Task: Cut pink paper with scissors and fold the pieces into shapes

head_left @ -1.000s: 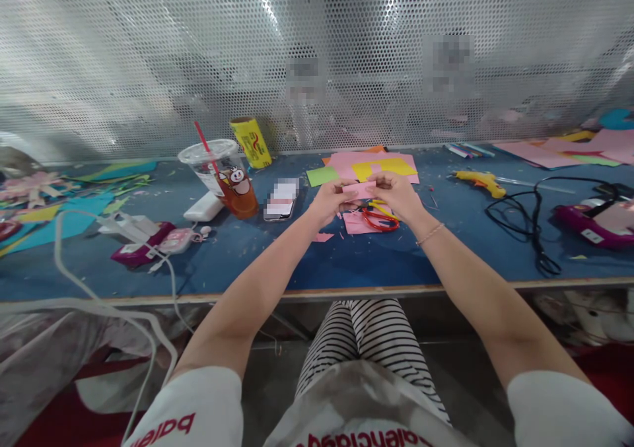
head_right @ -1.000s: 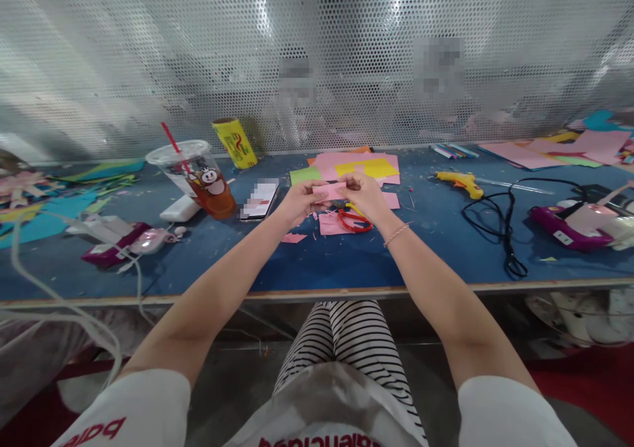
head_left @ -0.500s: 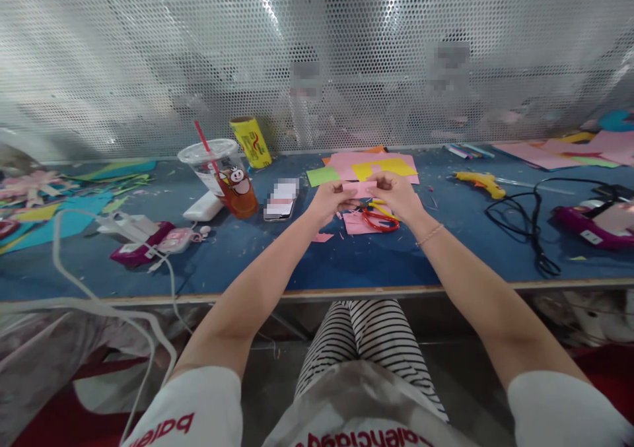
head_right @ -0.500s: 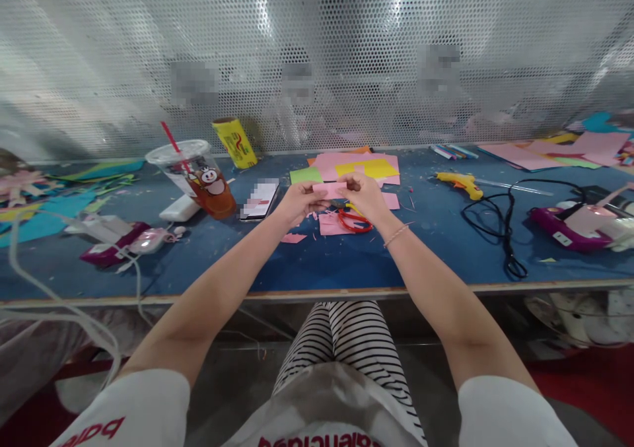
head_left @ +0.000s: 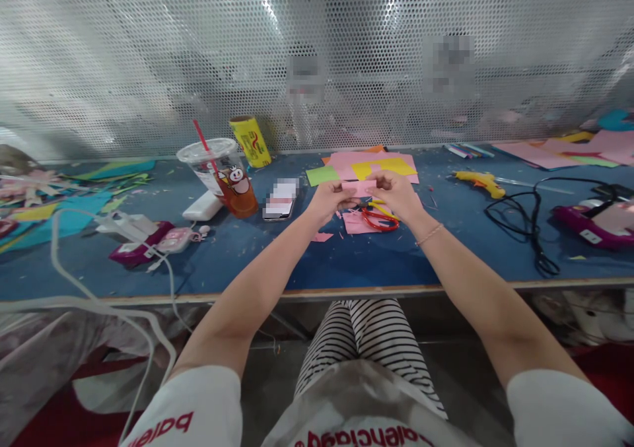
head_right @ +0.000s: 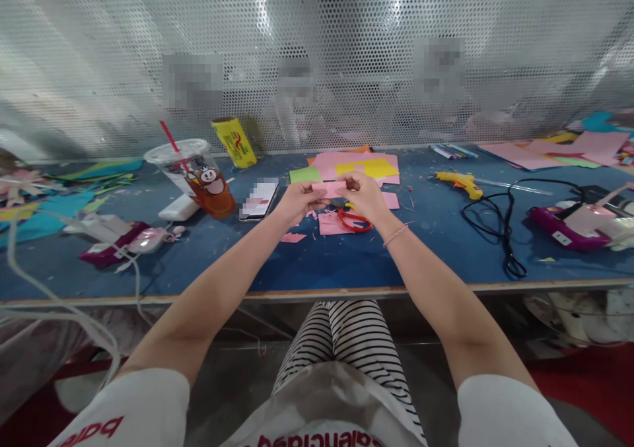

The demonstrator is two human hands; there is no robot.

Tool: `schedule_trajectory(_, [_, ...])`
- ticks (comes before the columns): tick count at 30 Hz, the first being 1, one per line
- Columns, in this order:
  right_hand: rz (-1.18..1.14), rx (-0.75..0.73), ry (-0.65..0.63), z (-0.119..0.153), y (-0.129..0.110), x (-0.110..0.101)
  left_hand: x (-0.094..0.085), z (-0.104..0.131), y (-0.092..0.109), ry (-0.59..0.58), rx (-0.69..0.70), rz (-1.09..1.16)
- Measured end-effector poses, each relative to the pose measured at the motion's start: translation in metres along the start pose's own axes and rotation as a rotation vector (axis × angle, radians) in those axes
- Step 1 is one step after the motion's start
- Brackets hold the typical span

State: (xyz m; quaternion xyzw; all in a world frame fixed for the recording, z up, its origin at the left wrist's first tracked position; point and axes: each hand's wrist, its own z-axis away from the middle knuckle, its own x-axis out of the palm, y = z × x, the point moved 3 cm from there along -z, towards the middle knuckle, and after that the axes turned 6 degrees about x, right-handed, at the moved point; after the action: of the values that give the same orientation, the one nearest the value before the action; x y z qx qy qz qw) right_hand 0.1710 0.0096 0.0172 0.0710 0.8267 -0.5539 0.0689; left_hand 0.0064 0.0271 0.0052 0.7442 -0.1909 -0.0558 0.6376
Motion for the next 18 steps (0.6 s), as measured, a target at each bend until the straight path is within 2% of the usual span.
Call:
schedule_trajectory(6, [0.074, -0.023, 0.022, 0.0, 0.003, 0.001, 0.003, 0.003, 0.004, 0.019, 0.033, -0.04])
schedule_trajectory(13, [0.237, -0.086, 0.025, 0.004, -0.003, 0.004, 0.012, 0.009, 0.008, -0.053, 0.093, -0.12])
schedule_trajectory(18, [0.231, -0.078, 0.033, 0.006, -0.007, 0.005, 0.013, 0.009, 0.008, -0.077, 0.097, -0.173])
